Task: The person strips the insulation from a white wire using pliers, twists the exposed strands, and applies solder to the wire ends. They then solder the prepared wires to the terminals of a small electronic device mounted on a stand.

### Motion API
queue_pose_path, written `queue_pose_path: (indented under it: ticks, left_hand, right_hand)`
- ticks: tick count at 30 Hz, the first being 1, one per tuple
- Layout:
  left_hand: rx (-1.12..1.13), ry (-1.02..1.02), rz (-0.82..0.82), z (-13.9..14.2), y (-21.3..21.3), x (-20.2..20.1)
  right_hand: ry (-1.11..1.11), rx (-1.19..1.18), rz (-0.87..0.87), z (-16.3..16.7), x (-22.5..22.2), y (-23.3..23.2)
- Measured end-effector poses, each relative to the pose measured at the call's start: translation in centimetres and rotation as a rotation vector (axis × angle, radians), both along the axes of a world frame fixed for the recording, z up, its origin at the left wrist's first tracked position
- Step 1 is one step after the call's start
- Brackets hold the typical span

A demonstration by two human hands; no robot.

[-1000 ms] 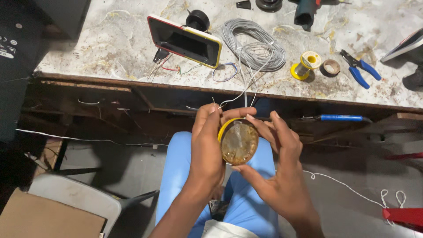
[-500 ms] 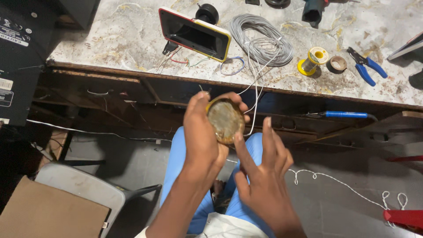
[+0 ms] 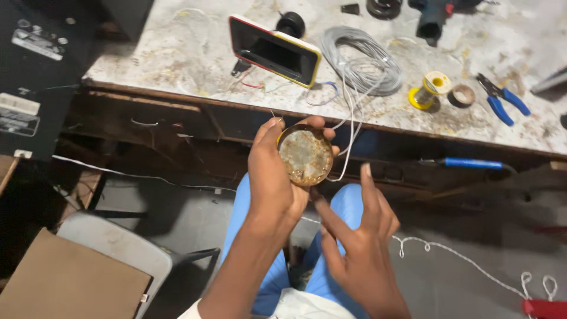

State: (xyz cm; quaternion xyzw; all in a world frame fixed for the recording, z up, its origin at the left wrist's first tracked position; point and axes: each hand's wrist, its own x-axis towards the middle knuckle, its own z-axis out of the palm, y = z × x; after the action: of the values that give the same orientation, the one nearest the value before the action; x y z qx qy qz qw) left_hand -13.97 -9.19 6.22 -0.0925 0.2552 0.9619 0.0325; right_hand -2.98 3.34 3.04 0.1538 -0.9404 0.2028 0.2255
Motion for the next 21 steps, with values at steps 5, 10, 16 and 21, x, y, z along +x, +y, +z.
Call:
queue_pose_path:
  ticks: [5,10,16,21]
  left_hand:
    - [-0.058,-0.029,-0.062,0.1,-0.5,0.6]
    - [-0.055,0.084,-0.153,-0.2,1.1,2.4]
    - [-0.03,0.162,-0.199,-0.5,1.5,3.7]
    - [0.047,0.244,-0.351,-0.7,1.2,3.9]
  right_hand:
    - [-0.439,-0.879,0.217,-0.4,-0.1,1.9]
    - [-0.484,-1.289,0.375,-0.6,-1.6,2.3]
    - [-0.616,-1.524,0.379,-0.4,-3.2,1.8]
    - [-0.808,-1.662,0.405,-0.3,-2.6,2.3]
